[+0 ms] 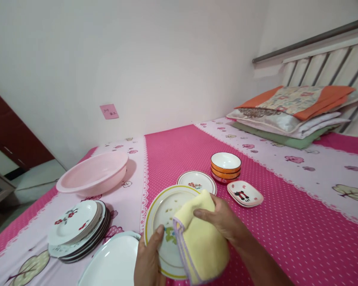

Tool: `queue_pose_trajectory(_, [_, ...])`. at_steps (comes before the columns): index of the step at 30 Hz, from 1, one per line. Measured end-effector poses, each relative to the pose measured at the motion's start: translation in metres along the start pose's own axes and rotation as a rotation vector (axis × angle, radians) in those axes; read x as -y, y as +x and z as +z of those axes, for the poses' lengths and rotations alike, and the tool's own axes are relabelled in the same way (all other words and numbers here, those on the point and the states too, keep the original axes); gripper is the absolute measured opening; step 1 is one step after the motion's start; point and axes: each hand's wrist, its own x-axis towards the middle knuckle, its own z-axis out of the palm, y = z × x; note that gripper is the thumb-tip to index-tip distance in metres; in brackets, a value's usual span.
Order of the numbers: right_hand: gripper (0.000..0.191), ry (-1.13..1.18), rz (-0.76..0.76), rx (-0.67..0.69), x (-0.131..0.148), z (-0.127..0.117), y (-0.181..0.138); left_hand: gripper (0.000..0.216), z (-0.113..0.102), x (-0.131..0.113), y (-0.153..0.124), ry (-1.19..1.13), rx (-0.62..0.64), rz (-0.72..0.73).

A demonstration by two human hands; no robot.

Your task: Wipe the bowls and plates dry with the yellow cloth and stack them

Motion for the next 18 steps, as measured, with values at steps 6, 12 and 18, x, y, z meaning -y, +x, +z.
queue_pose_trajectory(6, [0.068,0.203,0.026,-0.230,-0.042,0.038,0.004,0.047,0.000,0.002,0.003,-0.096,-0.196,0.090])
queue_pose_trajectory(12, [0.068,0.423,0.092,-0.253,-0.059,0.051,0.001,0.054,0.012,0.012,-0.002,-0.140,-0.080,0.056])
queue_pose_trajectory(18, [0.057,0.078,0.022,-0.103,-0.006,-0.004,-0.002,0.049,0.000,0.001,-0.001,-0.056,0.150,-0.029])
